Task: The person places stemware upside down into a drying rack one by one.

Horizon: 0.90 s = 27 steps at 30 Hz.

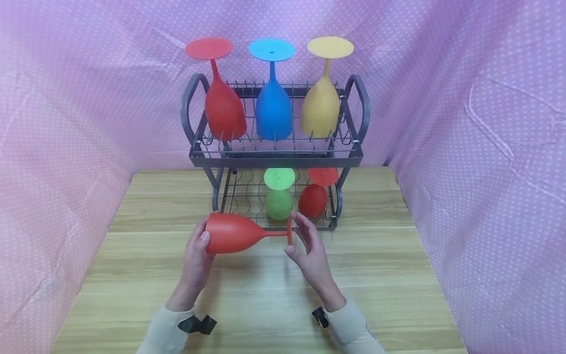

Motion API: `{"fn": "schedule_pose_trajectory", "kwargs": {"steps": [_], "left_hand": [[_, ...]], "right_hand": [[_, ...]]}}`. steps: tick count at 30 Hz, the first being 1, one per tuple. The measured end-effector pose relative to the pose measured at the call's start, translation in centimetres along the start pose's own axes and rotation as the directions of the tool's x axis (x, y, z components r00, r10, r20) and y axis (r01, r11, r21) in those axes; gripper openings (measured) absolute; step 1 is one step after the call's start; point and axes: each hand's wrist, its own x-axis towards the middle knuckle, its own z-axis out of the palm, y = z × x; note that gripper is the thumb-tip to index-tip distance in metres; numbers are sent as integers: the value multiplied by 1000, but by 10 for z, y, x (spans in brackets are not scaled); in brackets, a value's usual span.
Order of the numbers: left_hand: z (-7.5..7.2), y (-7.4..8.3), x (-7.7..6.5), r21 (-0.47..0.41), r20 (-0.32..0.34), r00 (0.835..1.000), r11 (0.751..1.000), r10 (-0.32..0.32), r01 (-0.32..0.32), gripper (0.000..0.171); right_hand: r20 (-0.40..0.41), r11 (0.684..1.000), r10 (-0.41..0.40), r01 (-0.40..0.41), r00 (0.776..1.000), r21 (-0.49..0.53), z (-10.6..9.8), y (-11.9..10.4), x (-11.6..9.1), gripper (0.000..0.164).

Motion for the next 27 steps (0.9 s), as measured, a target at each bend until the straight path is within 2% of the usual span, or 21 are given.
{"fn": "schedule_pose_trajectory", "kwargs": {"steps": [4,11,17,27], "left_hand": [[6,-2,1,-67,-2,1000,998,6,-6,50],[20,-4,2,-171,-22,999,985,30,-34,49],[29,-6,4,-202,-38,999,978,38,-45,52],[39,-12,8,-247,-65,998,968,18,-33,52]], "right_hand": [[4,999,19,-19,1000,38,0,1,0,79],[26,992,19,-22,999,127,1,9,0,81],[47,989,9,-15,999,144,5,12,1,83],[26,977,10,-15,1000,214,18,14,5,82]]}}
